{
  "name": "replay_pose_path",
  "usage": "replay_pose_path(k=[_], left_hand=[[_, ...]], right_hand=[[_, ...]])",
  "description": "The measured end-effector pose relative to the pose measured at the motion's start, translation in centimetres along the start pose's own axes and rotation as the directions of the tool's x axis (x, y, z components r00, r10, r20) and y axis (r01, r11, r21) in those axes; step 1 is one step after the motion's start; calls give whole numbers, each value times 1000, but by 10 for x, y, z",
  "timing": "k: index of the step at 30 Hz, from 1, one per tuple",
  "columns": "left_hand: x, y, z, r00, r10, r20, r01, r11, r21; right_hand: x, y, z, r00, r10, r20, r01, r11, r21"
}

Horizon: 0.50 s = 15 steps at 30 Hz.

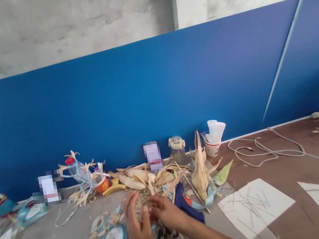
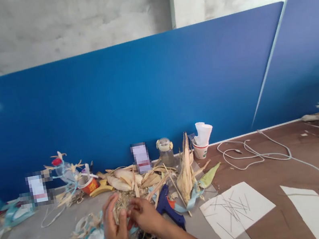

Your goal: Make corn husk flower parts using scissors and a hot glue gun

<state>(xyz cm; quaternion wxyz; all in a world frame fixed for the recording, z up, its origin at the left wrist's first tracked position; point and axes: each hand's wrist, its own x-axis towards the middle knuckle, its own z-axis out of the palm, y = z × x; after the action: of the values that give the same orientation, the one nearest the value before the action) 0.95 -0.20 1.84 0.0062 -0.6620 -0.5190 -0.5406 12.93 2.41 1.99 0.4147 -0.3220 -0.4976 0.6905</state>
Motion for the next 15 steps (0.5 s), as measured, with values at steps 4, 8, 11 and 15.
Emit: replay_pose_path(k=[4, 8, 11, 15], left_hand=[[0, -7, 5, 987, -150, 62, 152, 988, -28], [2, -15, 10, 868, -458, 191, 487, 861, -149], [3, -19, 11, 775, -574, 262, 627, 747, -219], [4, -23, 12, 735, -624, 263, 678, 682, -276]], right_hand=[[2, 4, -1, 994, -58, 97, 55, 998, 35], [0, 0, -3, 982, -96, 161, 91, 995, 34], [-4, -6, -2, 973, -96, 208, 99, 995, -4], [-7, -10, 0, 971, -74, 227, 83, 996, -32]])
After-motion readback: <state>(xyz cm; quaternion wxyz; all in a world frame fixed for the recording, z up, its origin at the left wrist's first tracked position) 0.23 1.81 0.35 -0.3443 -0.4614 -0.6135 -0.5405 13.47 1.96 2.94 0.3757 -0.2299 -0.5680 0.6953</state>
